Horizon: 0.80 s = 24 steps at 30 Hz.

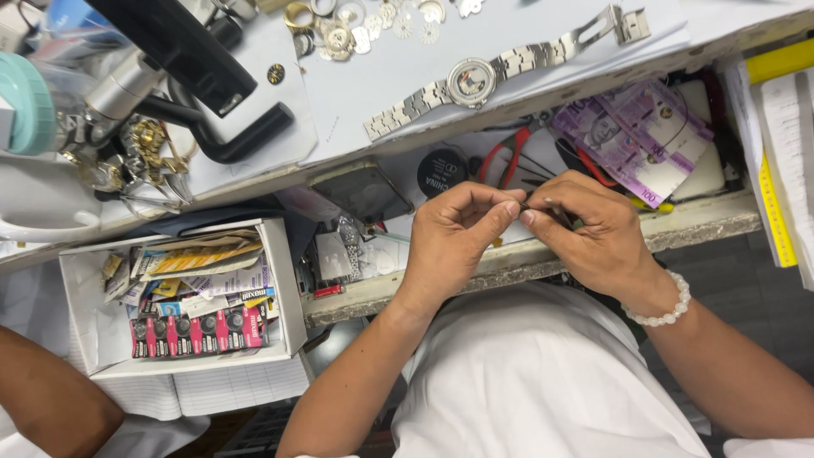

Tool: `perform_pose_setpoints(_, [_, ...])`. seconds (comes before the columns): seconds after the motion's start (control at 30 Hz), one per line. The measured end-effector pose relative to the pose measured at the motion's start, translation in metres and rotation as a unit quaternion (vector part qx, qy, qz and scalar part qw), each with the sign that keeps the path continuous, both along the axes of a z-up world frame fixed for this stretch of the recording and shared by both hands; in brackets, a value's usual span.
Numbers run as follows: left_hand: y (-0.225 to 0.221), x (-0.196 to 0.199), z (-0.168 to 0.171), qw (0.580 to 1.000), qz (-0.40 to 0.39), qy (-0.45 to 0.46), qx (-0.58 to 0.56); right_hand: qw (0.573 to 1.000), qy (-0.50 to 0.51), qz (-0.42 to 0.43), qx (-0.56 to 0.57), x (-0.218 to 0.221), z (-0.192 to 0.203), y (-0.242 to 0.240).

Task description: Replacing a battery in a wristwatch using specialized tools on a repair bench.

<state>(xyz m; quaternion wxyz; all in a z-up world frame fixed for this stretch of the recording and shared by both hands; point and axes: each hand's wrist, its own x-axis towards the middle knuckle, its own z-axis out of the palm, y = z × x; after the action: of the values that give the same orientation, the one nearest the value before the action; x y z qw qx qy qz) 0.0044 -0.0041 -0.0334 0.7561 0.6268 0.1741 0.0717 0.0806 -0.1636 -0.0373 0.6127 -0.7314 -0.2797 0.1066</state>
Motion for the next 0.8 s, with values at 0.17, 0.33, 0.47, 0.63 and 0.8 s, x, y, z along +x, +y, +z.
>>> perform_pose_setpoints(0.17, [0.005,0.001,-0.012,0.998,-0.042,0.036,-0.003,0.998,-0.025,0.05,-0.017,0.001,0.001,0.0])
perform_pose_setpoints(0.33, [0.012,0.002,-0.009,0.996,-0.056,0.062,-0.042,0.999,0.015,0.041,-0.003,0.007,-0.019,-0.006])
perform_pose_setpoints(0.47, [0.016,0.0,-0.004,0.982,-0.082,0.071,-0.152,0.993,0.098,0.056,0.045,0.015,-0.025,-0.01])
perform_pose_setpoints(0.63, [0.017,-0.003,-0.006,0.982,-0.083,0.041,-0.163,0.99,0.124,0.051,0.054,0.012,-0.013,-0.015])
perform_pose_setpoints(0.8, [0.012,-0.005,-0.024,0.993,-0.11,-0.038,-0.019,0.947,0.303,-0.012,0.11,0.009,-0.045,-0.02])
